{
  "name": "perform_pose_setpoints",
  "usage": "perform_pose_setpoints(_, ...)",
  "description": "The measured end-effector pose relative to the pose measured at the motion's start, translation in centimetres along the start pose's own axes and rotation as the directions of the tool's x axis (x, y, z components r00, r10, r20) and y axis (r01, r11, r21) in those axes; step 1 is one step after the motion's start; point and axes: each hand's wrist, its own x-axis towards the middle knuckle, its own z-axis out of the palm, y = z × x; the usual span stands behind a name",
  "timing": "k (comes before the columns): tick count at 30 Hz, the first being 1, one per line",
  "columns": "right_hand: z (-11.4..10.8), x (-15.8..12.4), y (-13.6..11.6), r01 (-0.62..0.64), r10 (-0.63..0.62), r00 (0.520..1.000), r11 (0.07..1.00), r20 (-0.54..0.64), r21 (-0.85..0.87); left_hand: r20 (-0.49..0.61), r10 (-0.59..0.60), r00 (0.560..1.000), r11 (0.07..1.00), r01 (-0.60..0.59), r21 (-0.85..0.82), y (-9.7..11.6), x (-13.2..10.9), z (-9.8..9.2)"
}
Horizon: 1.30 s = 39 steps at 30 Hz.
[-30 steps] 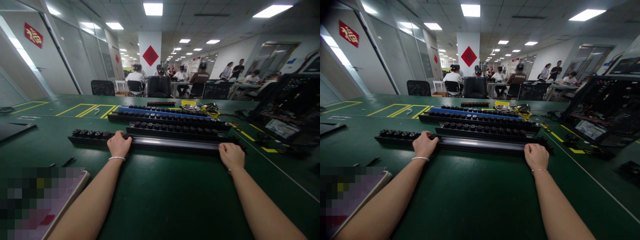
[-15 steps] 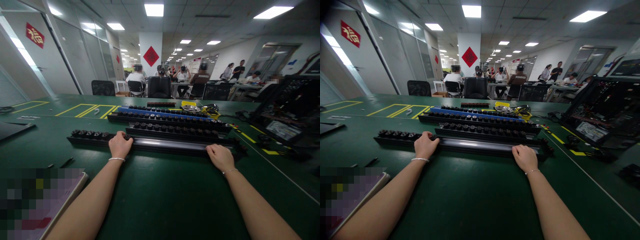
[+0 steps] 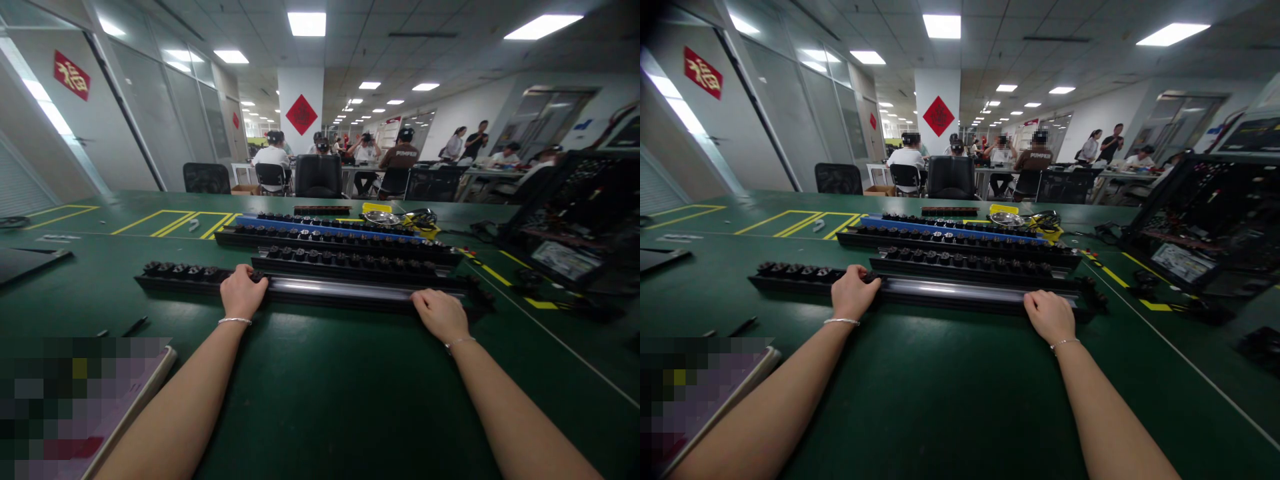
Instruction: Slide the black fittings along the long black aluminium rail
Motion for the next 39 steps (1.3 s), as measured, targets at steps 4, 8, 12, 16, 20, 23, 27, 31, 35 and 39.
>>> perform_pose_setpoints(4,0.03,0.06,0.0,-0.012,0.012,1.0,1.0,0.014,-0.001,0.002,0.004,1.0,0.999,-0.004,-0.046,-0.12,0.03,0.08)
perform_pose_setpoints(8,0.07,0.1,0.05,-0.018,0.018,0.999,1.0,0.029,-0.001,0.004,0.008,1.0,0.997,-0.008,-0.072,-0.25,0.03,0.24)
perform_pose_setpoints(12,-0.07,0.14,0.01,-0.023,0.022,0.999,1.0,0.047,0.009,0.003,0.01,1.0,0.997,-0.01,-0.082,-0.33,0.03,0.43)
perform_pose_setpoints(16,-0.09,0.15,0.01,-0.026,0.025,0.998,1.0,0.053,0.017,0.01,0.016,1.0,0.996,-0.015,-0.092,-0.24,0.0,0.54)
perform_pose_setpoints(20,-0.01,0.09,-0.01,-0.02,0.019,0.999,1.0,0.034,0.007,0.032,0.012,0.999,0.996,-0.009,-0.092,0.04,-0.13,0.51)
perform_pose_setpoints(23,-0.06,0.05,-0.1,-0.026,0.026,0.999,1.0,0.02,0.01,0.048,0.016,0.999,0.995,-0.011,-0.097,0.24,-0.29,0.52)
perform_pose_setpoints(27,-0.2,0.07,-0.2,-0.028,0.028,0.999,0.999,0.031,0.021,0.055,0.042,0.998,0.993,-0.036,-0.115,0.36,-0.45,0.61)
perform_pose_setpoints(31,-0.16,0.13,-0.14,-0.033,0.032,0.998,0.999,0.048,0.025,0.06,0.056,0.997,0.99,-0.048,-0.13,0.26,-0.46,0.6)
perform_pose_setpoints(35,-0.06,0.12,-0.04,-0.03,0.028,0.999,0.999,0.043,0.031,0.073,0.066,0.995,0.989,-0.055,-0.138,0.15,-0.43,0.54)
perform_pose_setpoints(39,-0.11,0.04,-0.03,-0.016,0.015,0.999,0.999,0.029,0.04,0.082,0.059,0.995,0.988,-0.046,-0.146,0.16,-0.44,0.48)
